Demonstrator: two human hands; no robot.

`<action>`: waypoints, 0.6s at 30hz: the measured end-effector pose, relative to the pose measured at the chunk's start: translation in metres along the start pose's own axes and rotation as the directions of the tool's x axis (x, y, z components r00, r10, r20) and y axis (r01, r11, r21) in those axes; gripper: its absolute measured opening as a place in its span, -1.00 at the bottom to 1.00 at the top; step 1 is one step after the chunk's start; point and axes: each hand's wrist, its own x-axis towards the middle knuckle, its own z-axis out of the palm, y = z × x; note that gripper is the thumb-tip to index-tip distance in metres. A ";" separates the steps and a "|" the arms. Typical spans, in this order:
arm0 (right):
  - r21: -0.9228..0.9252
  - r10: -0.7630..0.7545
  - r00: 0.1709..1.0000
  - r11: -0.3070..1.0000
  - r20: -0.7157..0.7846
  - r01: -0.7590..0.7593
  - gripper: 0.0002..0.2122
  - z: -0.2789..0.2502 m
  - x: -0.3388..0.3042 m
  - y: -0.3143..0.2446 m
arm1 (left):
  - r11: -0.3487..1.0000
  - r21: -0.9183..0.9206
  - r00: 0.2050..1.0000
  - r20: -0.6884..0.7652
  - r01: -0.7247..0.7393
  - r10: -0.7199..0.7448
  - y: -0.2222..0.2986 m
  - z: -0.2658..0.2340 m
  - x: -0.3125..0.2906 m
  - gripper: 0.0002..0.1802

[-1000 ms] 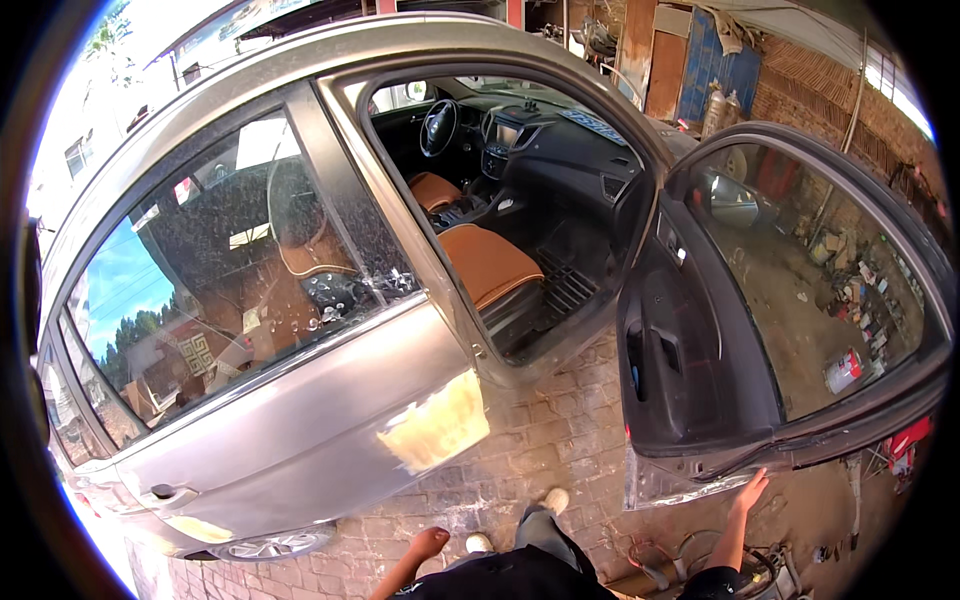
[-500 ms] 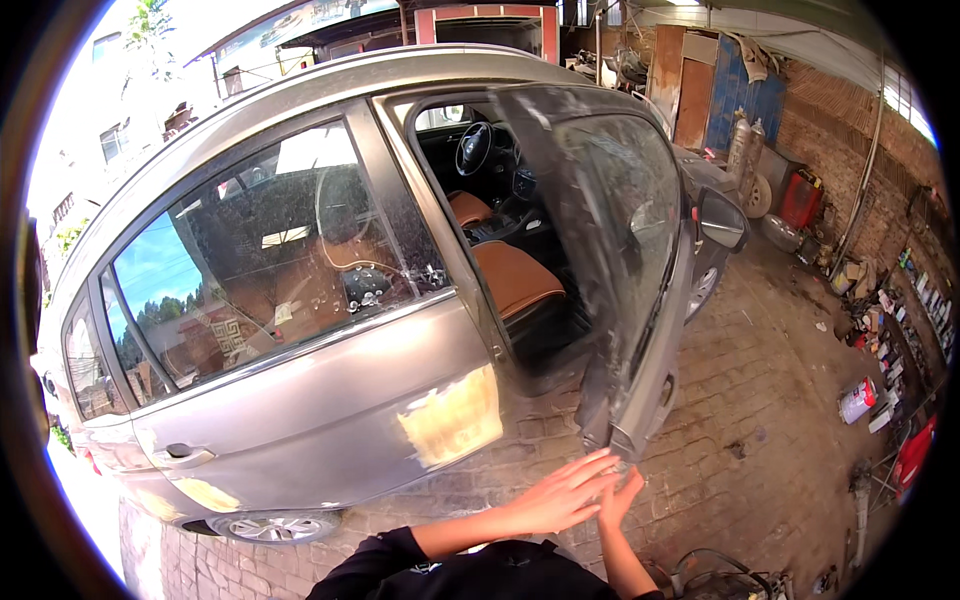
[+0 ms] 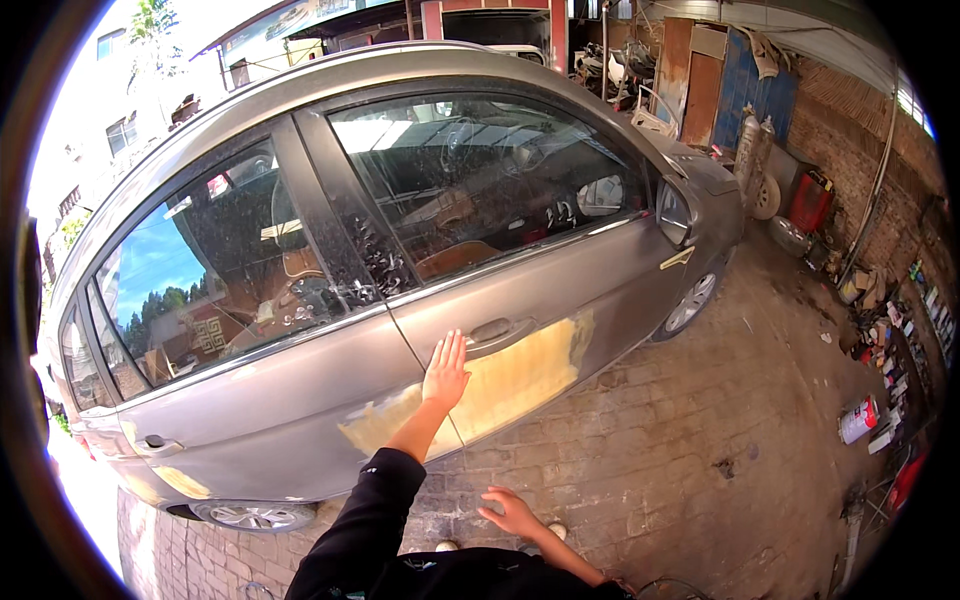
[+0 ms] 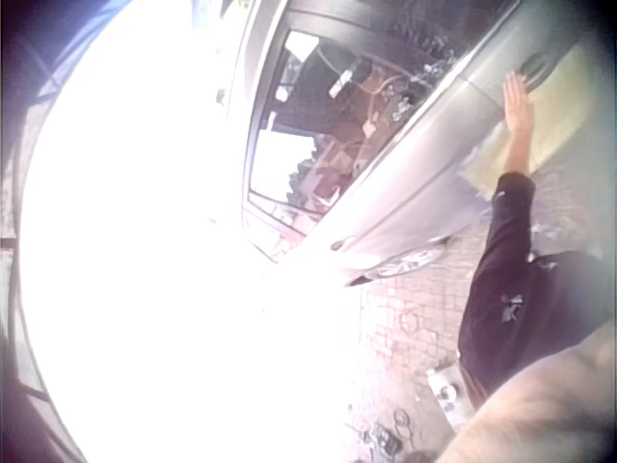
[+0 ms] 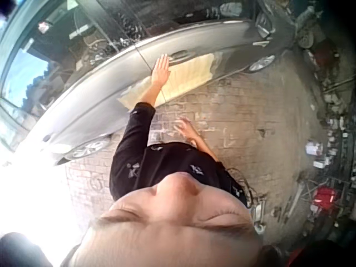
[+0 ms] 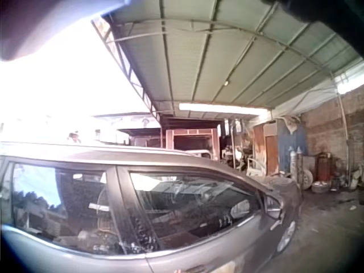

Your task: The person adjusts a seat cushion inside a gray car, then walks to the exterior and applies green and beige masking tape to the front fender and door area. The person uses both hands to smooth the tape along the car's body lines.

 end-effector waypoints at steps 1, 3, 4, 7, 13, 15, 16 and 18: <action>-0.025 0.067 0.998 0.997 -0.005 -0.067 -0.62 -0.017 -0.014 0.018 | 1.000 0.007 1.000 -0.010 0.027 -0.027 -0.005 0.002 0.003 -0.11; -0.069 0.237 0.971 0.969 -0.013 -0.237 -0.61 -0.054 -0.054 0.051 | 0.998 0.000 0.998 -0.001 0.062 -0.062 -0.001 0.010 -0.006 -0.11; -0.060 0.336 0.939 0.938 -0.068 -0.340 -0.60 -0.073 -0.076 0.066 | 0.997 -0.013 0.997 -0.003 0.080 -0.080 -0.001 0.011 -0.011 -0.11; -0.095 0.556 0.800 0.805 -0.225 -0.586 -0.60 -0.128 -0.147 0.138 | 0.993 -0.066 0.995 0.032 0.099 -0.097 0.008 -0.002 -0.009 -0.08; -0.105 0.546 0.757 0.782 -0.359 -0.614 -0.65 -0.202 -0.185 0.185 | 0.955 -0.207 0.977 0.030 0.212 -0.210 0.028 -0.019 0.002 -0.05; -0.110 0.495 0.783 0.815 -0.377 -0.569 -0.64 -0.215 -0.161 0.168 | 0.942 -0.199 0.963 0.047 0.269 -0.265 0.033 -0.017 0.003 -0.03; -0.078 0.533 0.760 0.798 -0.372 -0.597 -0.63 -0.217 -0.150 0.162 | 0.938 -0.195 0.958 0.045 0.286 -0.283 0.038 -0.017 0.006 -0.03; -0.046 0.543 0.742 0.794 -0.394 -0.606 -0.63 -0.217 -0.133 0.152 | 0.915 -0.246 0.945 0.011 0.320 -0.327 0.053 -0.011 0.015 -0.02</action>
